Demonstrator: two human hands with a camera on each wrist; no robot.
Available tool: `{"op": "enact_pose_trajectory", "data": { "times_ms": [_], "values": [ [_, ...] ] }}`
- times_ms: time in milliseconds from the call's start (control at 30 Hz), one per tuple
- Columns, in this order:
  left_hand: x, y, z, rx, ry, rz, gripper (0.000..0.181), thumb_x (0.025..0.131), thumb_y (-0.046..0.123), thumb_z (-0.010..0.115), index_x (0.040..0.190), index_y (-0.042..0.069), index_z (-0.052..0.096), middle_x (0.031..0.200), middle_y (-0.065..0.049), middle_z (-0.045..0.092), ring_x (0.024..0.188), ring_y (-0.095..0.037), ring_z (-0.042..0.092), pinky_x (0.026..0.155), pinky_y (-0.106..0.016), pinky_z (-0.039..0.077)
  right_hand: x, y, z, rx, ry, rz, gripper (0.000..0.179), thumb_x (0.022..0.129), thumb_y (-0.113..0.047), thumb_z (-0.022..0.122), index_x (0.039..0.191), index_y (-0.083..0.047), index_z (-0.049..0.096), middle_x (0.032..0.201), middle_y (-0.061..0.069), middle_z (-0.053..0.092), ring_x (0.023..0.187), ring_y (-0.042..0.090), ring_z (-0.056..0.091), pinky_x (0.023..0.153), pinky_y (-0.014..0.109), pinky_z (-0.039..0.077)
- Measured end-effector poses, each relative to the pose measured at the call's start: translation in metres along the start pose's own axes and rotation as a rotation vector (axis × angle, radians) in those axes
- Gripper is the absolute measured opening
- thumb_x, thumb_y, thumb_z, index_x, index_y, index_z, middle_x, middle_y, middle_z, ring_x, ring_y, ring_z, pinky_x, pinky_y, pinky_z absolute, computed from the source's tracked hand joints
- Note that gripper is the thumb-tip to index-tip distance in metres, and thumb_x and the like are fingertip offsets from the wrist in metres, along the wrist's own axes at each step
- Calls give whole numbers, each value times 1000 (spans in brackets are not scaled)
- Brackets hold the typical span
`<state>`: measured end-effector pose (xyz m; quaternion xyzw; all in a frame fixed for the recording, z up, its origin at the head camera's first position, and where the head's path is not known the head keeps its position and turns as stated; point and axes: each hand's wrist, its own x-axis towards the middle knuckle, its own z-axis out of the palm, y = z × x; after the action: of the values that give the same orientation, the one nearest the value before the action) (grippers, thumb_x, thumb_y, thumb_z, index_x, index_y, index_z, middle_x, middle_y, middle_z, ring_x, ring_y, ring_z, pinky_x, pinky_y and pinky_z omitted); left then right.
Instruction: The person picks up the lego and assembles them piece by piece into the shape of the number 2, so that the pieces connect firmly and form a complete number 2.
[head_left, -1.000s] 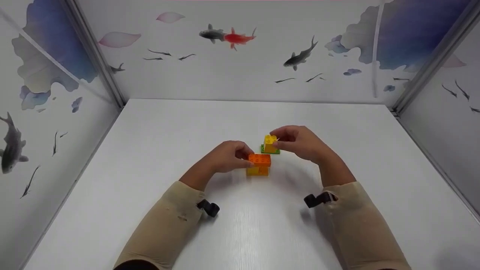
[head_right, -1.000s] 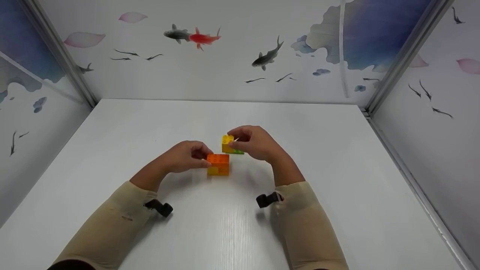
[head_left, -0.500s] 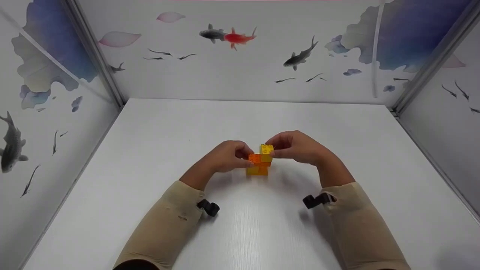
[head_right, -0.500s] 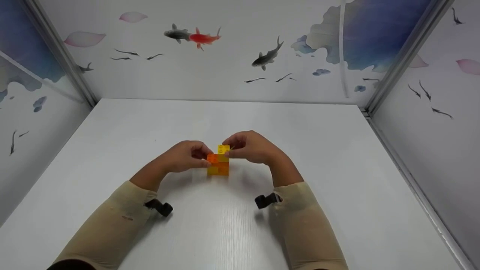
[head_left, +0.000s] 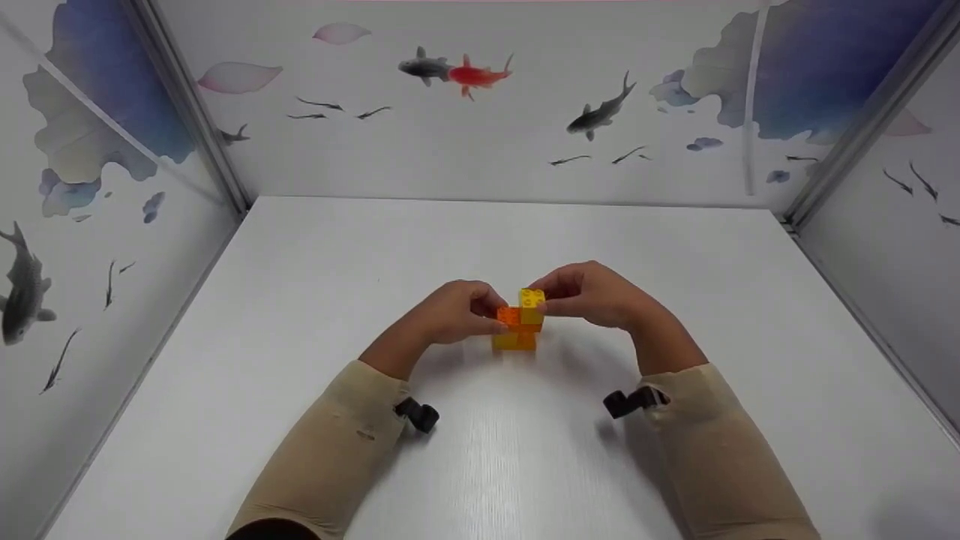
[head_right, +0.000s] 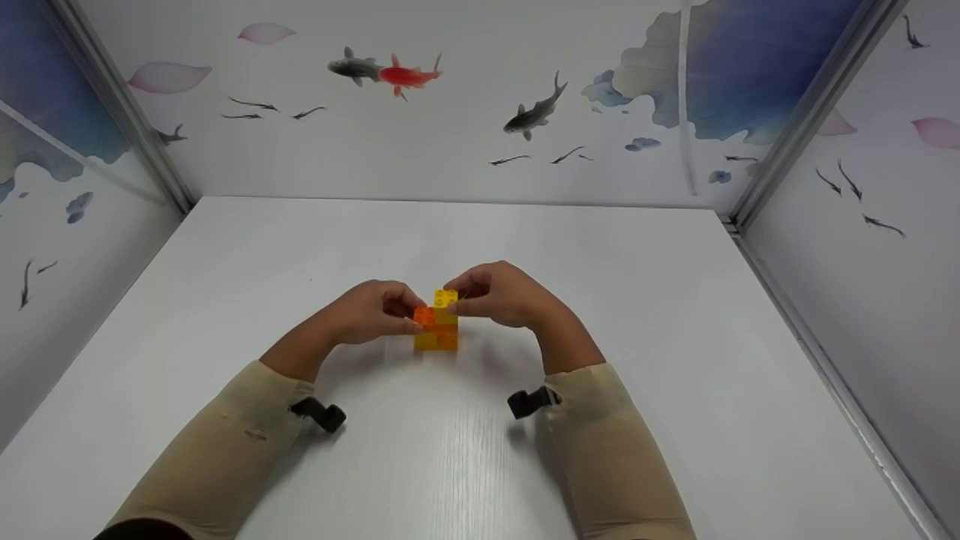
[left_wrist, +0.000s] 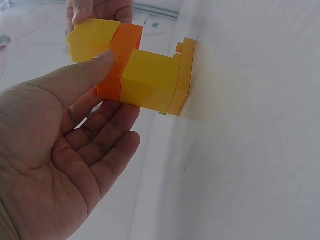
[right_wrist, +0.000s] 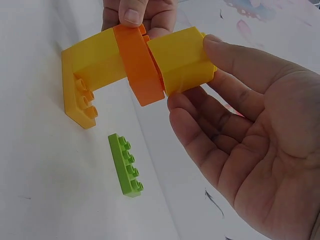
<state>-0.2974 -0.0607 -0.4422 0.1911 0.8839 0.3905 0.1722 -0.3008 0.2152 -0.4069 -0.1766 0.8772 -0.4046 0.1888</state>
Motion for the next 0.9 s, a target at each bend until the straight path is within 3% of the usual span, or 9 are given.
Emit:
{"op": "enact_pose_trajectory", "data": {
  "times_ms": [300, 500, 633, 900],
  "values": [
    [2, 0, -1, -4, -1, -23, 27, 94, 31, 84, 118, 23, 74, 115, 5, 73, 109, -19, 67, 107, -37, 59, 2, 3, -1, 9, -11, 38, 31, 98, -25, 81, 128, -23, 75, 128, 1, 76, 115, 25, 69, 109, 43, 59],
    [0, 1, -1, -13, -5, -42, 27, 94, 29, 85, 118, 23, 74, 115, 4, 73, 110, -19, 67, 107, -37, 59, 2, 6, -2, 18, -18, -11, 30, 97, -30, 82, 127, -26, 77, 126, -2, 77, 114, 25, 70, 106, 40, 60],
    [0, 2, -2, -10, -4, -47, 27, 94, 30, 85, 118, 24, 74, 115, 5, 73, 110, -19, 67, 106, -37, 59, 5, 12, -6, 32, 6, -25, 35, 99, -37, 79, 132, -26, 75, 129, -2, 76, 119, 25, 71, 110, 45, 58],
    [2, 3, -1, 3, -10, -56, 28, 94, 32, 84, 118, 24, 73, 115, 5, 72, 110, -19, 66, 106, -36, 58, 14, 28, -8, 73, 132, 106, 42, 102, -42, 73, 139, -21, 70, 132, -1, 73, 119, 28, 69, 114, 53, 54]
  ]
}}
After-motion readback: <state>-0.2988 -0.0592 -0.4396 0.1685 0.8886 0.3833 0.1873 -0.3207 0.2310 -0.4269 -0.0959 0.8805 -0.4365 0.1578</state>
